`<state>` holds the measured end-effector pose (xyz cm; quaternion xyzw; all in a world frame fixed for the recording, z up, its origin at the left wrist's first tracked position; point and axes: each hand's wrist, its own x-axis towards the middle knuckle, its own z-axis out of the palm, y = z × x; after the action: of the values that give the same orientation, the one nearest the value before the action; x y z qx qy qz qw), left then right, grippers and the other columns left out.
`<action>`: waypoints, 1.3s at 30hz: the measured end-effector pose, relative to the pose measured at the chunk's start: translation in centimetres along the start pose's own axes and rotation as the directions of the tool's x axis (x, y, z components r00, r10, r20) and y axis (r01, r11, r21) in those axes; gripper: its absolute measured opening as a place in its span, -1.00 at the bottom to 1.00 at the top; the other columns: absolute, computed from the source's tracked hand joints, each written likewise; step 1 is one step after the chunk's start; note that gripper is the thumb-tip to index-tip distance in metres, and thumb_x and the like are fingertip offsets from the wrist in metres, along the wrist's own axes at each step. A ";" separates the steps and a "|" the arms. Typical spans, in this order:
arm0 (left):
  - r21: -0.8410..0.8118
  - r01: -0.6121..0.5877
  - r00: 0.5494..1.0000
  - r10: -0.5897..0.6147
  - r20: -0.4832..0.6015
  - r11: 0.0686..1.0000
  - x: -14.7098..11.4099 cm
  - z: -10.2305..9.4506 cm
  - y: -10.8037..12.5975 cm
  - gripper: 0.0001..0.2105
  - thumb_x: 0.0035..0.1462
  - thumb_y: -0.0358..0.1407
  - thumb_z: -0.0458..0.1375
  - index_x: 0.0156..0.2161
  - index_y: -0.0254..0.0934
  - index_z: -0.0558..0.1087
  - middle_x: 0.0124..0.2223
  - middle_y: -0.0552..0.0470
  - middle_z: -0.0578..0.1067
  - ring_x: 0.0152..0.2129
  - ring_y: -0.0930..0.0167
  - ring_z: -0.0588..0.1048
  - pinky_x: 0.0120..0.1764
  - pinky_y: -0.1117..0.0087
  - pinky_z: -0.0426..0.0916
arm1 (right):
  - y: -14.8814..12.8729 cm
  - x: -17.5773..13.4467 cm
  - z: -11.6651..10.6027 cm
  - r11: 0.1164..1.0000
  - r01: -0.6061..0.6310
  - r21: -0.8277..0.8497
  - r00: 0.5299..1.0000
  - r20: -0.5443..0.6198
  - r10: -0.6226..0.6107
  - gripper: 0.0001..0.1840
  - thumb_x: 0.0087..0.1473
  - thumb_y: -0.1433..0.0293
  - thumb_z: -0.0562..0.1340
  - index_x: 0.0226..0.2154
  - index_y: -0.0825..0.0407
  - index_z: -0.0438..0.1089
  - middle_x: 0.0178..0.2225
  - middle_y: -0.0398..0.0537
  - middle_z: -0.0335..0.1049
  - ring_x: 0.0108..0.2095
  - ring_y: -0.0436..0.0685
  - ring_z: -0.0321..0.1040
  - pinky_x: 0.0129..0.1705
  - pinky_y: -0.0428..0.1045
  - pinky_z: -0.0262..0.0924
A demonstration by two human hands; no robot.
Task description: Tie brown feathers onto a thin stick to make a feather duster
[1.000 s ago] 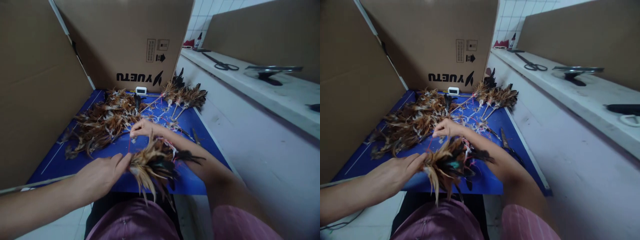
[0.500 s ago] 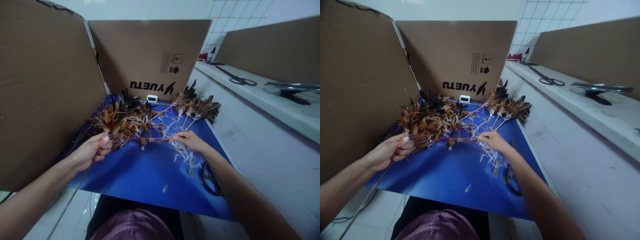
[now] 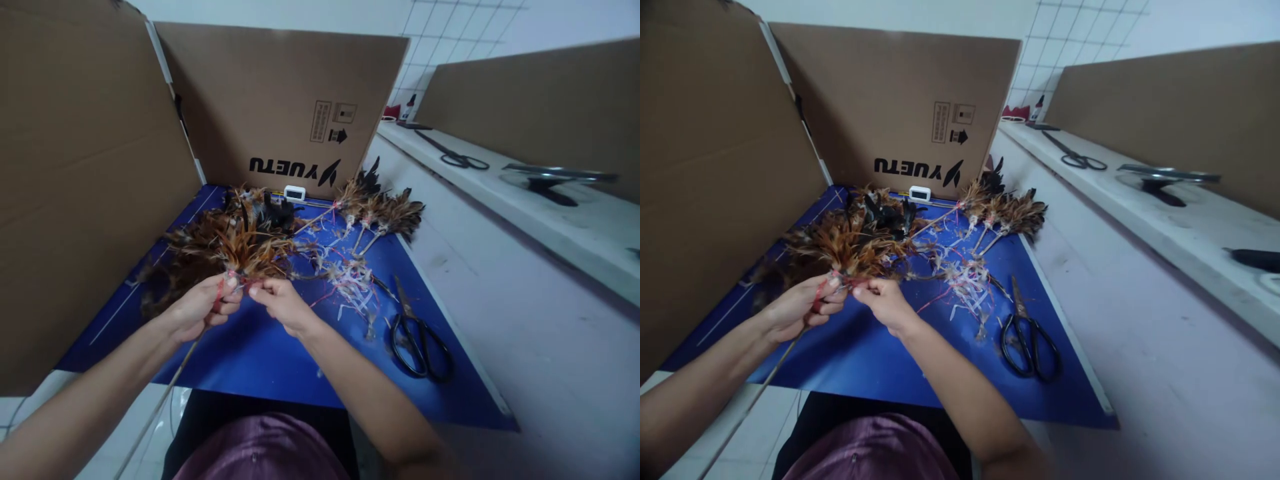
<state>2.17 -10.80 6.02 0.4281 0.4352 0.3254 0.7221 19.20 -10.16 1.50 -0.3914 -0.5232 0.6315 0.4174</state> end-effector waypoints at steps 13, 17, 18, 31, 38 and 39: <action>0.315 -0.053 0.964 0.131 -0.230 0.947 3.3 1.7 -4.5 -0.71 0.15 -0.08 0.02 -0.42 -0.20 0.07 -0.54 0.26 0.07 -0.74 0.62 0.01 -0.71 0.63 -0.10 | 2.7 -0.1 0.0 0.949 0.170 -0.264 0.926 -0.286 -0.245 -0.73 0.06 0.26 0.17 -0.53 0.08 0.39 -0.64 -0.26 0.14 -0.58 -0.06 0.03 -0.48 -0.11 -0.02; 0.567 -0.066 0.944 0.236 -0.232 0.821 4.6 1.5 -6.0 -0.80 0.24 -0.13 -0.14 -0.35 -0.17 0.07 -0.55 0.25 0.10 -0.74 0.55 0.09 -0.69 0.56 0.01 | 2.9 0.0 -0.6 0.868 0.200 -0.455 0.911 -0.241 -0.336 -0.73 0.12 0.32 0.13 -0.53 0.07 0.42 -0.62 -0.22 0.26 -0.56 -0.05 0.13 -0.44 -0.12 0.02; 0.603 -0.061 0.941 0.247 -0.230 0.795 4.9 1.4 -6.2 -0.82 0.24 -0.15 -0.13 -0.34 -0.18 0.09 -0.56 0.24 0.12 -0.74 0.54 0.11 -0.68 0.54 0.04 | 3.0 0.0 -0.8 0.839 0.200 -0.505 0.905 -0.233 -0.356 -0.73 0.12 0.33 0.14 -0.53 0.06 0.43 -0.61 -0.21 0.30 -0.56 -0.05 0.16 -0.43 -0.12 0.03; 0.957 0.059 0.954 0.297 0.029 -0.284 4.6 2.6 -3.6 -0.64 0.31 -0.29 -0.22 0.01 -0.48 0.29 -0.33 -0.29 0.57 -0.43 0.08 0.58 -0.42 0.21 0.38 | 3.2 0.7 -2.0 0.669 -0.015 -0.744 0.893 -0.311 -0.326 -0.67 0.13 0.28 0.21 -0.59 0.04 0.50 -0.61 -0.16 0.41 -0.57 -0.05 0.16 -0.47 -0.11 -0.06; 0.876 -0.016 0.957 0.246 0.153 -0.482 5.0 1.8 -2.7 -0.69 0.28 -0.37 -0.13 -0.22 -0.43 0.46 -0.40 -0.25 0.56 -0.47 0.08 0.59 -0.48 0.22 0.39 | 3.1 0.8 -2.1 0.616 -0.097 -0.782 0.927 -0.297 -0.231 -0.71 0.11 0.31 0.21 -0.57 0.02 0.52 -0.56 -0.12 0.47 -0.54 -0.03 0.20 -0.45 -0.10 -0.05; 0.869 -0.029 0.953 0.248 0.174 -0.494 5.0 1.6 -2.5 -0.71 0.27 -0.38 -0.10 -0.25 -0.42 0.47 -0.41 -0.24 0.56 -0.48 0.09 0.58 -0.49 0.23 0.38 | 3.0 0.8 -2.1 0.612 -0.110 -0.783 0.928 -0.301 -0.220 -0.72 0.10 0.32 0.20 -0.55 0.01 0.53 -0.55 -0.11 0.48 -0.53 -0.02 0.22 -0.44 -0.09 -0.05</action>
<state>5.94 -8.23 2.41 0.8693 0.4814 -0.0809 -0.0783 20.55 -9.03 -1.84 -0.6289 -0.6710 0.2382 0.3123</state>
